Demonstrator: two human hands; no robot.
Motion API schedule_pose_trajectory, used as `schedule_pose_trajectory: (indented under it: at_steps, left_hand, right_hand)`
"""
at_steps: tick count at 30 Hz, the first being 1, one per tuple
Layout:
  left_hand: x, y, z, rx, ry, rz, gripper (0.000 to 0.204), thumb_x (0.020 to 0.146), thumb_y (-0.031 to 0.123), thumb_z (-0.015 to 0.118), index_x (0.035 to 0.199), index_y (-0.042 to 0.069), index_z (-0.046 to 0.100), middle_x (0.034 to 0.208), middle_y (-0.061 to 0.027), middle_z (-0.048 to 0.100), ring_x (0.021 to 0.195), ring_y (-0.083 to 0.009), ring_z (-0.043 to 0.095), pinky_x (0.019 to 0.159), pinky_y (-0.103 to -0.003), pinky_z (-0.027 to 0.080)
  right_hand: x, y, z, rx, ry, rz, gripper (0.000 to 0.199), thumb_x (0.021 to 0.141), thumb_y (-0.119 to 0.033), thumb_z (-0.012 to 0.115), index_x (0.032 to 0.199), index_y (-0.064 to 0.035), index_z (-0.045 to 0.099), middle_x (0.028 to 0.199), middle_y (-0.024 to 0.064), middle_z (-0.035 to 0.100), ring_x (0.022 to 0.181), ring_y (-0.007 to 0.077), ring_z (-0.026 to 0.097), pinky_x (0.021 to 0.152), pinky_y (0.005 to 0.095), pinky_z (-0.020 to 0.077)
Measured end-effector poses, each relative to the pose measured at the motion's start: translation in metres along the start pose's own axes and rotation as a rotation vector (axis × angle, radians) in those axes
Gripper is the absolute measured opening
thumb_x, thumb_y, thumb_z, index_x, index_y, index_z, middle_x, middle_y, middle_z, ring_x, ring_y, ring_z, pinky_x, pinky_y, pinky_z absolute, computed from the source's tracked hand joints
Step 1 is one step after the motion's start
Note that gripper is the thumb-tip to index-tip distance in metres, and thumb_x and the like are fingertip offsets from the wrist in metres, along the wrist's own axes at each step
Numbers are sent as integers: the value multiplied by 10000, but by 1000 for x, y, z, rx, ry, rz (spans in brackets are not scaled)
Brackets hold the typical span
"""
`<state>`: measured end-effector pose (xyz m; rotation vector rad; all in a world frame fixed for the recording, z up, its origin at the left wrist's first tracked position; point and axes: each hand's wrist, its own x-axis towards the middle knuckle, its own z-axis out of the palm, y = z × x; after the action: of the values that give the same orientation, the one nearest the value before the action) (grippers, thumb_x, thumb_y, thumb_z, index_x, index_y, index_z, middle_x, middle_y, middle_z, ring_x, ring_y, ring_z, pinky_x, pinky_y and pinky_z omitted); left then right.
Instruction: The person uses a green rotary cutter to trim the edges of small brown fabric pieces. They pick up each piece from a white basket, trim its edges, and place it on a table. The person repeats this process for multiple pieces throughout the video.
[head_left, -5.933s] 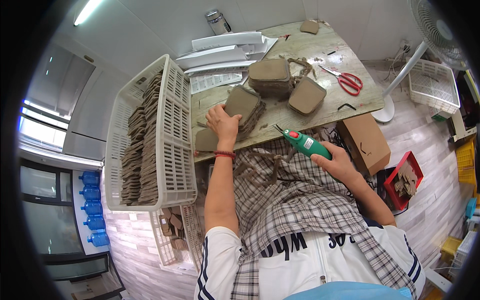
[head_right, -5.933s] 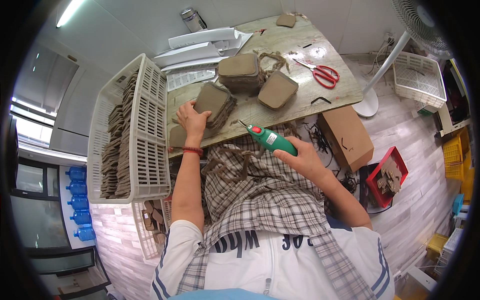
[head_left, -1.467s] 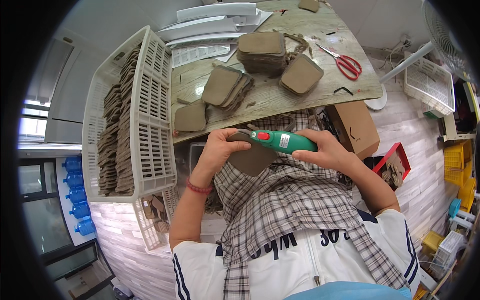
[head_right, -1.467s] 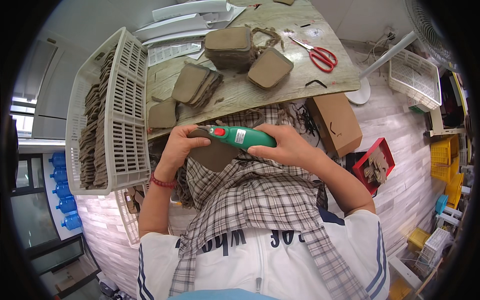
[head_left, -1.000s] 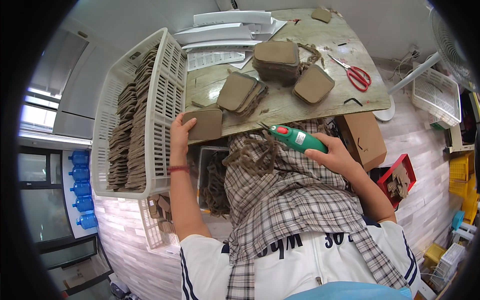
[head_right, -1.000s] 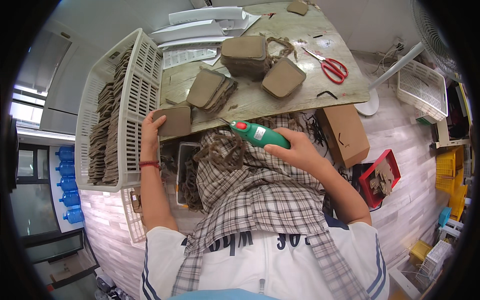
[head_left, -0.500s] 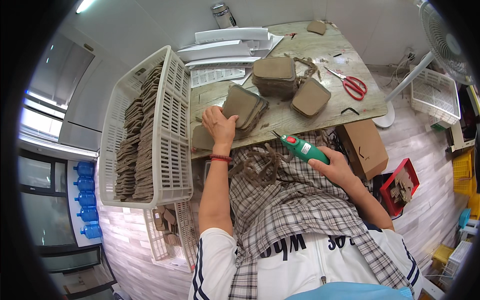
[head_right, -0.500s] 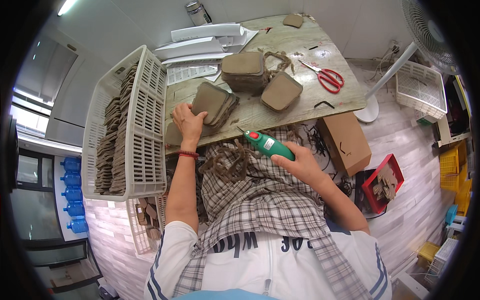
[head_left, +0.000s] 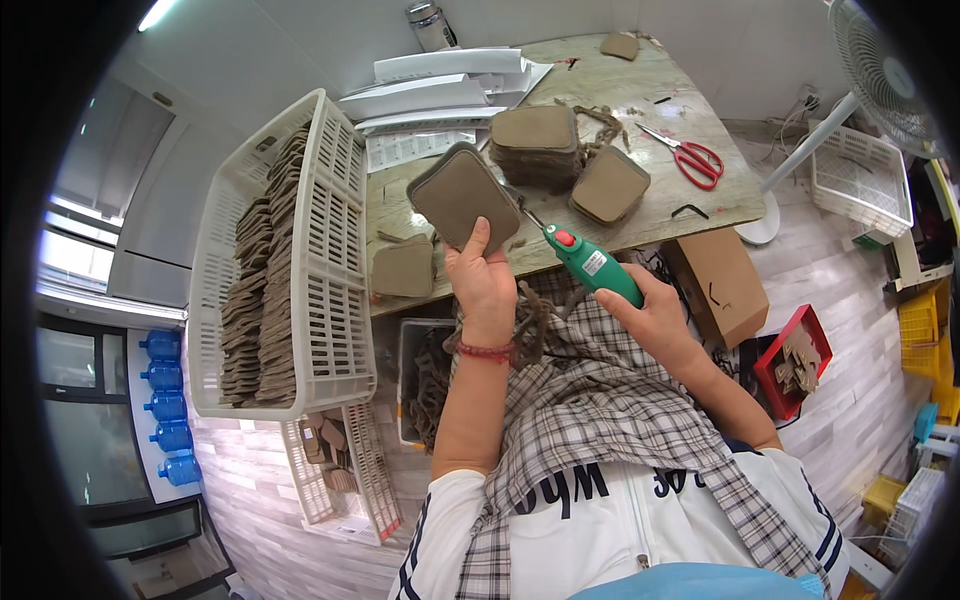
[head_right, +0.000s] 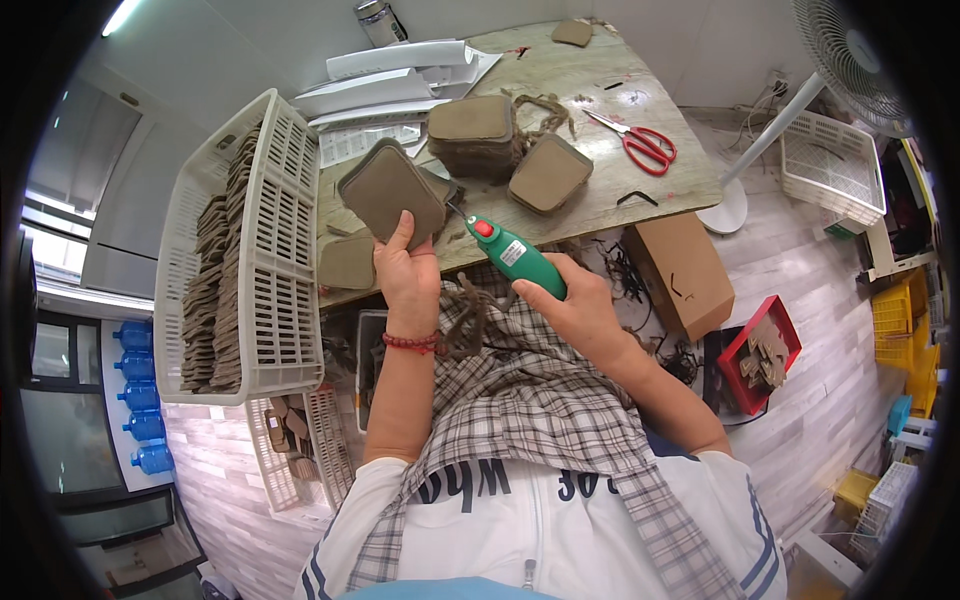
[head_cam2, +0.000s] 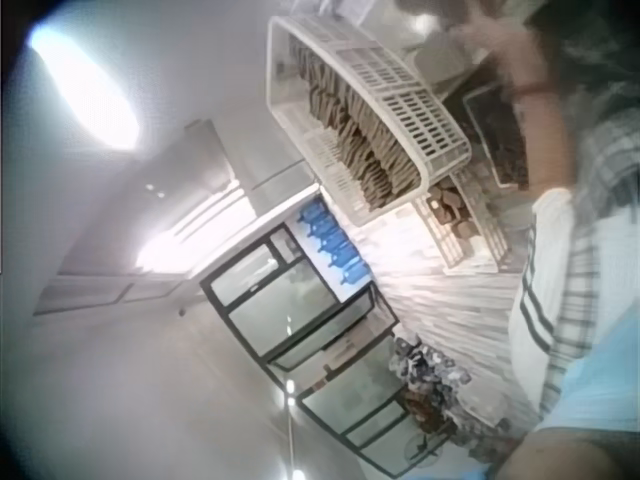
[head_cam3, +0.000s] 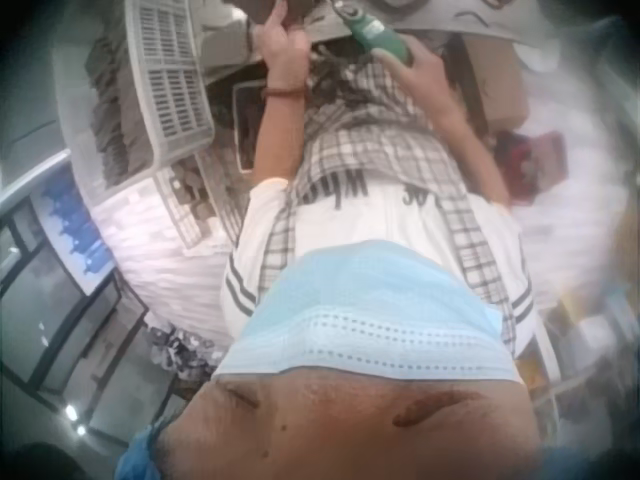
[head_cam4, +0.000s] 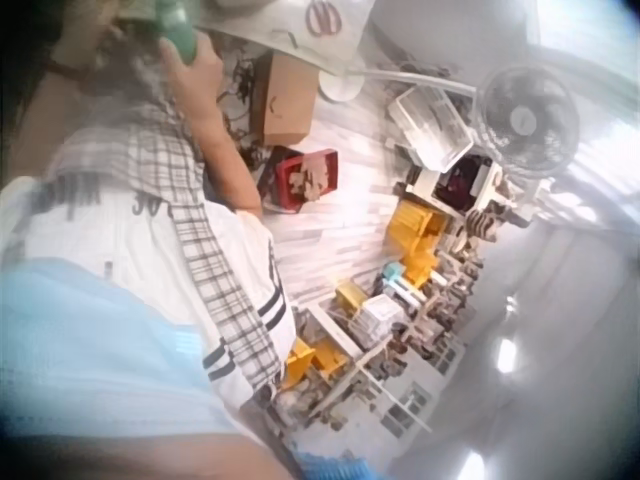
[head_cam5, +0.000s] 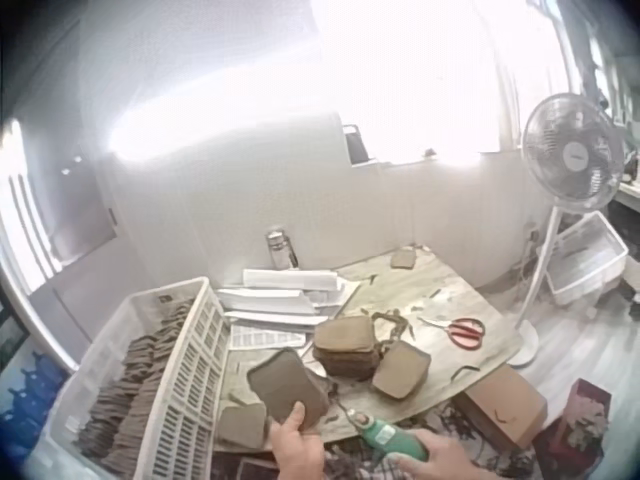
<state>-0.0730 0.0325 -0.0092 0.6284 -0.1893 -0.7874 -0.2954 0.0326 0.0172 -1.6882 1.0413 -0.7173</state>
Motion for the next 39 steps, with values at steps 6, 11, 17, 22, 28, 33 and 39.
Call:
schedule_pose_trajectory:
  at_steps: [6, 11, 17, 22, 28, 33, 39]
  left_hand:
    - [-4, -9, 9, -150, 16, -43, 464, 868, -66, 611, 1289, 59, 461, 1228, -82, 569, 1086, -236, 582, 949, -397, 507]
    - [-9, -18, 13, -147, 18, -63, 486, 872, -73, 600, 1310, 75, 449, 1233, -80, 566, 1099, -236, 577, 957, -390, 508]
    - [-21, -26, 15, -110, 7, -106, 444, 875, -68, 596, 1280, 64, 470, 1217, -87, 578, 1112, -238, 575, 983, -391, 492]
    - [-34, -30, 13, -64, -21, -163, 427, 879, -70, 587, 1271, 58, 478, 1214, -85, 584, 1117, -231, 577, 994, -378, 486]
    - [-49, -32, 6, -3, -66, -203, 434, 872, -82, 588, 1270, 45, 470, 1229, -90, 570, 1118, -232, 574, 973, -374, 499]
    - [-53, -21, -7, 99, -98, -192, 430, 856, -101, 597, 1246, 46, 495, 1173, -84, 610, 1043, -198, 614, 874, -321, 541]
    - [-33, 16, -32, 342, -255, -234, 408, 826, -130, 598, 1196, 34, 543, 1098, -73, 656, 962, -171, 647, 835, -283, 541]
  right_hand:
    - [0, -5, 2, 22, 26, -4, 417, 846, -286, 722, 1117, 9, 608, 825, 86, 655, 730, 135, 595, 675, 290, 486]
    - [-1, -5, 3, 43, 47, 3, 413, 846, -283, 722, 1111, 13, 608, 820, 91, 656, 725, 138, 599, 673, 291, 488]
    - [2, -7, 0, 58, 85, -19, 404, 846, -282, 723, 1098, 14, 610, 794, 95, 652, 706, 140, 597, 658, 293, 489]
    - [6, -12, -3, 65, 94, -21, 410, 845, -285, 726, 1106, 11, 612, 777, 79, 648, 688, 119, 588, 630, 283, 482]
    - [11, -10, -7, 93, 113, -50, 415, 849, -295, 723, 1109, 10, 612, 768, 71, 646, 669, 107, 580, 614, 271, 477]
    - [12, -11, -18, 95, 55, -18, 409, 855, -300, 714, 1108, 5, 615, 761, 68, 642, 663, 108, 577, 615, 271, 476]
    - [6, -7, -40, 14, -55, -11, 420, 840, -306, 718, 1107, 1, 616, 798, 85, 648, 694, 115, 589, 652, 279, 484]
